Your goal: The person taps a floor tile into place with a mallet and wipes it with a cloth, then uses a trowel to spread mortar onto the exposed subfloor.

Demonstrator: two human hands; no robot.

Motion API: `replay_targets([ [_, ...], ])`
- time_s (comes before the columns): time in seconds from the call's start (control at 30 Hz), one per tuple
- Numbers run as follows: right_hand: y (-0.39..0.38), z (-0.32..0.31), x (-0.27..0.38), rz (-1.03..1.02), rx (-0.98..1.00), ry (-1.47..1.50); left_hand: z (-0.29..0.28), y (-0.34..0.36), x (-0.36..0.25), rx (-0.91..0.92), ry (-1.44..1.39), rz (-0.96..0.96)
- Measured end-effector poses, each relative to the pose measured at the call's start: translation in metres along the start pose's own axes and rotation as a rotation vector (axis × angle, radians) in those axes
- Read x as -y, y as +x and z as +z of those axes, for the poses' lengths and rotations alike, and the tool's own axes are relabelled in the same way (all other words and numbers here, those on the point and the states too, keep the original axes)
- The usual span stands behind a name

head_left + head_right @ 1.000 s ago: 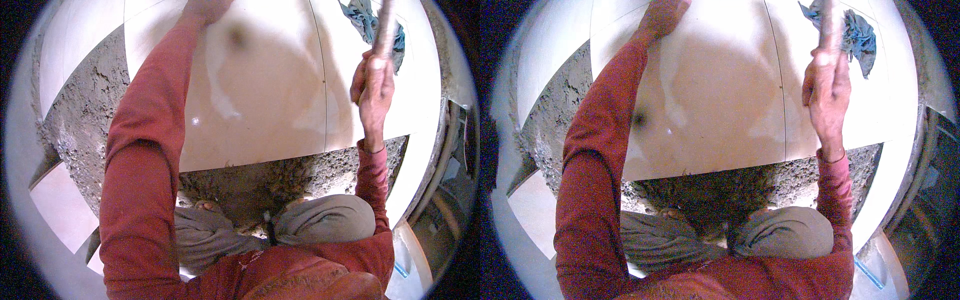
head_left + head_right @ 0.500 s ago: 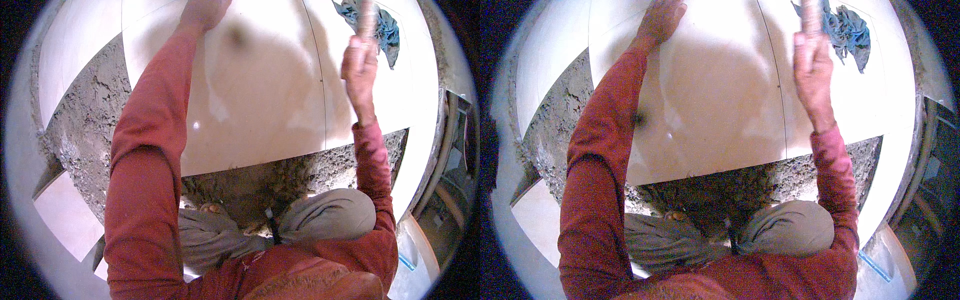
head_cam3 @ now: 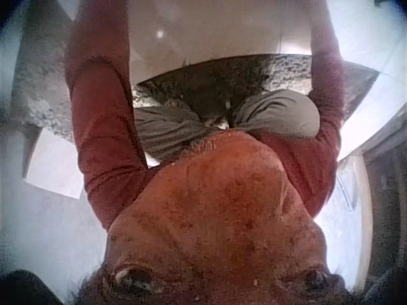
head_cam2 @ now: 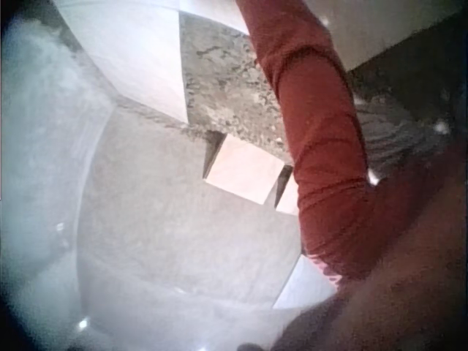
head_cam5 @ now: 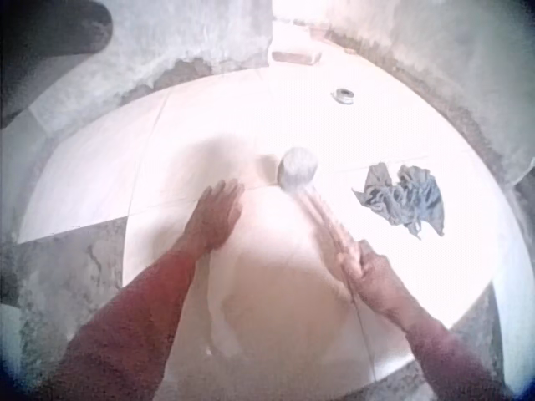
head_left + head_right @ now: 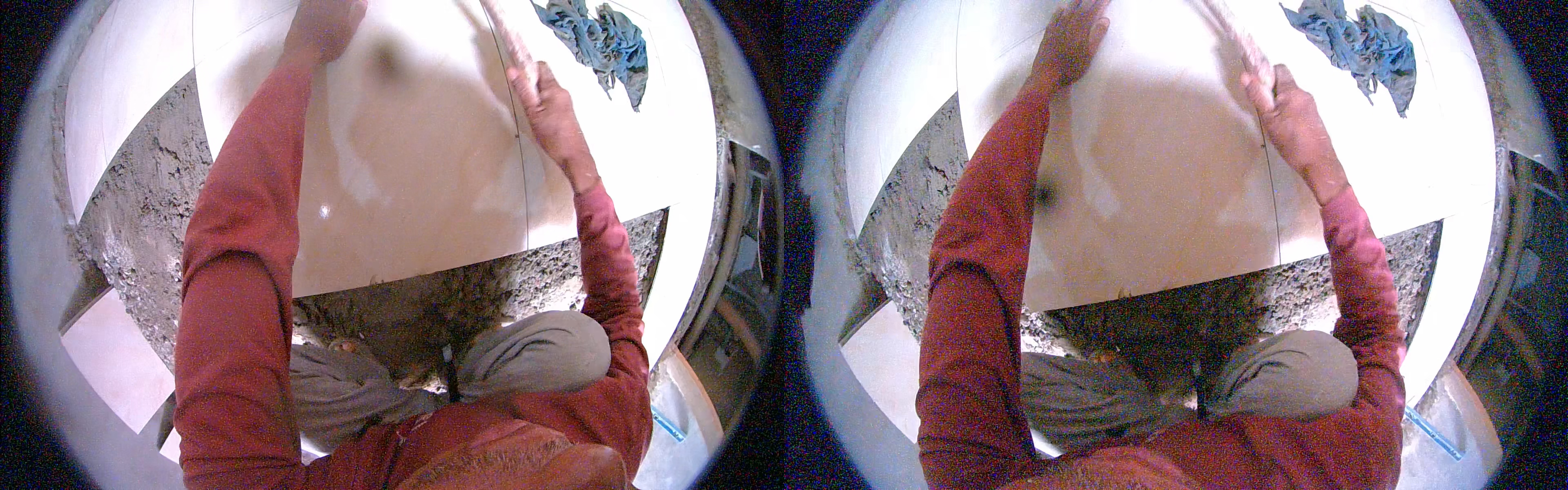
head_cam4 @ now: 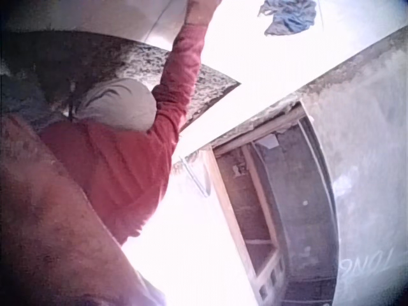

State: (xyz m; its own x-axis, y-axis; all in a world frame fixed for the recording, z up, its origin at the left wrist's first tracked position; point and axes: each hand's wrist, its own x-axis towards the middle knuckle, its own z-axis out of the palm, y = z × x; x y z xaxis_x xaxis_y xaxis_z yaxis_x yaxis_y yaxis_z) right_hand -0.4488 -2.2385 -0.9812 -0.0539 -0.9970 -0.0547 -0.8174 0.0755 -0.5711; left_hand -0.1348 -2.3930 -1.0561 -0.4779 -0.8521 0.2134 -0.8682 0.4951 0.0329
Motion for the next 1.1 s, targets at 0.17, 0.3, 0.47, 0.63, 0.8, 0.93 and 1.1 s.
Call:
replay_targets([
  [0.17,0.040,-0.051,0.046,0.006,0.028,0.274,-0.004,-0.005,0.008,-0.017,-0.007,0.001],
  [0.3,0.077,-0.043,0.074,-0.066,-0.273,0.321,0.003,-0.009,0.007,-0.028,0.117,-0.091],
  [0.47,0.151,0.000,-0.058,-0.241,-0.105,-0.257,0.015,0.005,0.001,-0.059,0.113,-0.110],
  [0.63,0.125,-0.041,0.052,-0.208,-0.296,0.073,0.009,-0.007,0.008,-0.055,0.070,-0.133],
  [0.8,0.142,0.018,-0.020,-0.124,-0.041,-0.240,0.030,0.004,0.013,-0.116,0.059,-0.116],
  [0.93,0.160,-0.009,0.031,-0.116,-0.103,0.020,0.009,-0.006,0.018,-0.134,0.020,-0.125],
  [1.1,0.141,0.015,0.021,-0.035,-0.142,0.119,0.013,0.001,0.010,-0.195,0.005,-0.086],
])
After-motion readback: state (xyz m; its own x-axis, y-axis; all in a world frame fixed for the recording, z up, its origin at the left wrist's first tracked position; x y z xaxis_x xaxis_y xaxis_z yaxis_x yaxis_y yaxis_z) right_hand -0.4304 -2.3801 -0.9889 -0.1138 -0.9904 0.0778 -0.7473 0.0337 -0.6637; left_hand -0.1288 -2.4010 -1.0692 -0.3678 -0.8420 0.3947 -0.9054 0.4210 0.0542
